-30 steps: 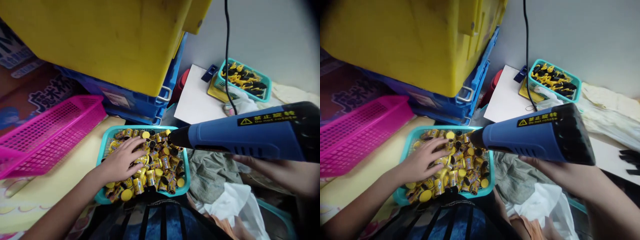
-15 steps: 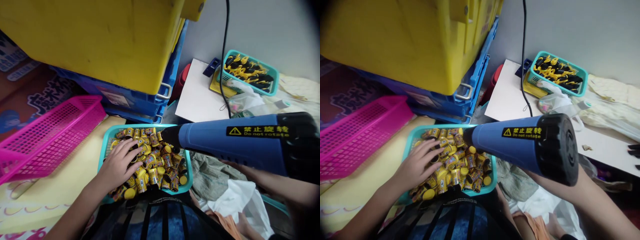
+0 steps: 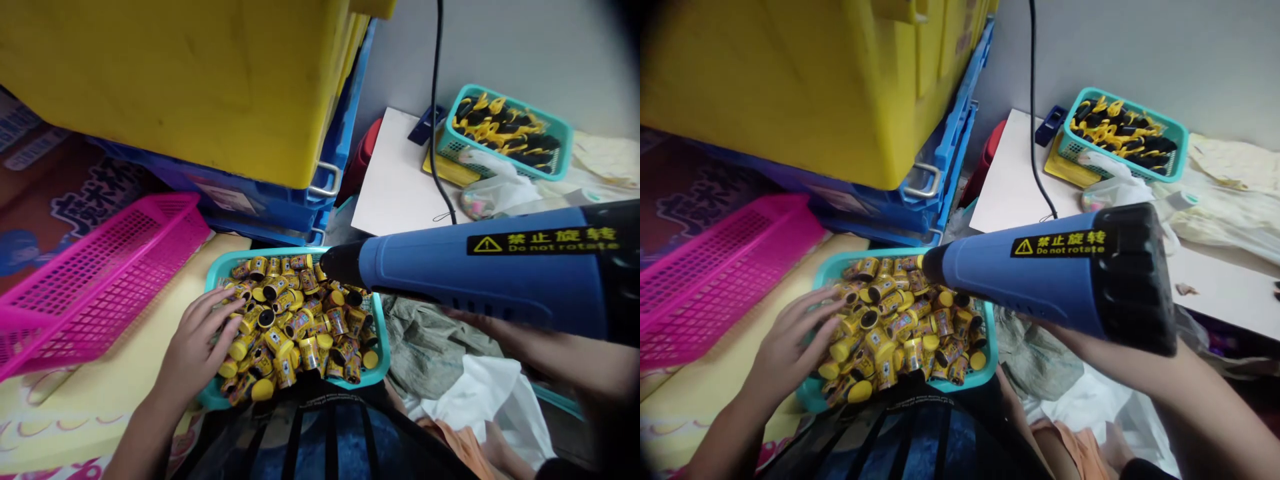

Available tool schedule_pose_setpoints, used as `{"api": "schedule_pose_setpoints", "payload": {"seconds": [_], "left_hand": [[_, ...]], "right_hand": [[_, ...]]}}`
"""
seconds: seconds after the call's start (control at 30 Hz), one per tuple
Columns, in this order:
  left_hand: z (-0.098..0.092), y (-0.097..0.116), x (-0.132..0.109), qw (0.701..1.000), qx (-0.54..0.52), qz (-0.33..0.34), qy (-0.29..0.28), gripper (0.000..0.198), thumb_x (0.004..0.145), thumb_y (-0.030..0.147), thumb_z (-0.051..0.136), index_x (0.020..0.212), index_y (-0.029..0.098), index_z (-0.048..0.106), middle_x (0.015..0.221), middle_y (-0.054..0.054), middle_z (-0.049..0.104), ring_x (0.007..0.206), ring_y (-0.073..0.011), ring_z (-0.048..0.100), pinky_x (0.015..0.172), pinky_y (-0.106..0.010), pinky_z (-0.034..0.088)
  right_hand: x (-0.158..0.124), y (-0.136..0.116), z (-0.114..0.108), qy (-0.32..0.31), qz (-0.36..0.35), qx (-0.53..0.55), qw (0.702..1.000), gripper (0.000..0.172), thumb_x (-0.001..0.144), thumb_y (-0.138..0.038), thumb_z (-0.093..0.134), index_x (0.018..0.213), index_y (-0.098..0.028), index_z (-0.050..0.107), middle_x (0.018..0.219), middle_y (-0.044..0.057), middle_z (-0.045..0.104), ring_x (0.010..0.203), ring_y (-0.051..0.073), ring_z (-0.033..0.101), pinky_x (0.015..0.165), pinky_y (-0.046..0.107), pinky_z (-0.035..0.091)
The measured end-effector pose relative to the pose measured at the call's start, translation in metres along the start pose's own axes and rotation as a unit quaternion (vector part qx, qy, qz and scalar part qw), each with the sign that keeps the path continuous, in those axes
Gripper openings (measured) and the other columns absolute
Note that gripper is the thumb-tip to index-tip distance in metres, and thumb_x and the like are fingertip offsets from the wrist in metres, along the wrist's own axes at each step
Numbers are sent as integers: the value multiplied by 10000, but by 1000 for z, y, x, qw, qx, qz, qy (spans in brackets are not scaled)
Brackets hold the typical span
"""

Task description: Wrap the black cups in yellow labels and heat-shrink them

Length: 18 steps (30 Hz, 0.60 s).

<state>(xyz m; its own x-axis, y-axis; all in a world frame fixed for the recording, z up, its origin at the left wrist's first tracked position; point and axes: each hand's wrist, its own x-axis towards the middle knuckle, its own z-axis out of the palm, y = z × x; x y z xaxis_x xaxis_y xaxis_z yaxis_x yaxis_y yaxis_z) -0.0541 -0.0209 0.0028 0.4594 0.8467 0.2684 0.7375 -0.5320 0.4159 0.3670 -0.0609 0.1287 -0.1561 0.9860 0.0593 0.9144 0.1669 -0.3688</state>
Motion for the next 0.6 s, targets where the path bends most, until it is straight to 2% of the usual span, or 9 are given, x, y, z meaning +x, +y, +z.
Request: {"api": "schedule_pose_setpoints", "payload": {"seconds": [0.13, 0.23, 0.3, 0.4, 0.5, 0.6], "left_hand": [[-1, -4, -5, 1000, 9, 5, -4, 292, 919, 197, 522, 1200, 252, 580, 1252, -93, 587, 1230, -279, 531, 1046, -504, 453], [-4, -1, 1, 1000, 8, 13, 5, 287, 912, 182, 530, 1182, 258, 592, 1245, -88, 600, 1229, -275, 542, 1041, -503, 463], [-4, 5, 13, 999, 3, 38, 6, 277, 911, 173, 533, 1167, 254, 601, 1240, -87, 616, 1236, -270, 543, 1038, -497, 471], [3, 24, 42, 994, 2, 108, -12, 252, 921, 189, 529, 1153, 223, 624, 1222, -87, 655, 1232, -263, 552, 1046, -481, 473], [20, 47, 78, 987, 12, 143, -77, 290, 958, 225, 462, 1192, 177, 627, 1249, -97, 667, 1220, -266, 568, 1062, -476, 464], [36, 63, 101, 980, 58, 82, -170, 372, 976, 236, 392, 1238, 61, 590, 1316, -206, 606, 1247, -340, 541, 1032, -528, 472]], "right_hand": [[-2, 6, -2, -2, -12, 37, 999, 418, 846, -650, 521, 866, -295, 742, 904, 35, 729, 764, 235, 695, 643, 339, 638], [0, 4, -6, -3, 11, 45, 999, 443, 841, -666, 515, 847, -280, 733, 853, 42, 723, 734, 237, 687, 658, 355, 632], [7, 0, -9, -5, 18, 53, 998, 476, 826, -690, 510, 826, -263, 720, 818, 45, 715, 721, 243, 681, 657, 370, 621], [20, -6, -10, 34, 12, 50, 998, 513, 814, -707, 503, 808, -231, 695, 818, 53, 707, 735, 248, 671, 660, 379, 596], [25, -7, -10, 69, 8, 21, 997, 521, 813, -704, 502, 740, -216, 671, 795, 62, 697, 744, 250, 656, 674, 390, 570], [16, -2, -10, 96, 36, -8, 995, 559, 765, -753, 511, 767, -218, 674, 841, 75, 695, 767, 260, 645, 716, 423, 566]]}}
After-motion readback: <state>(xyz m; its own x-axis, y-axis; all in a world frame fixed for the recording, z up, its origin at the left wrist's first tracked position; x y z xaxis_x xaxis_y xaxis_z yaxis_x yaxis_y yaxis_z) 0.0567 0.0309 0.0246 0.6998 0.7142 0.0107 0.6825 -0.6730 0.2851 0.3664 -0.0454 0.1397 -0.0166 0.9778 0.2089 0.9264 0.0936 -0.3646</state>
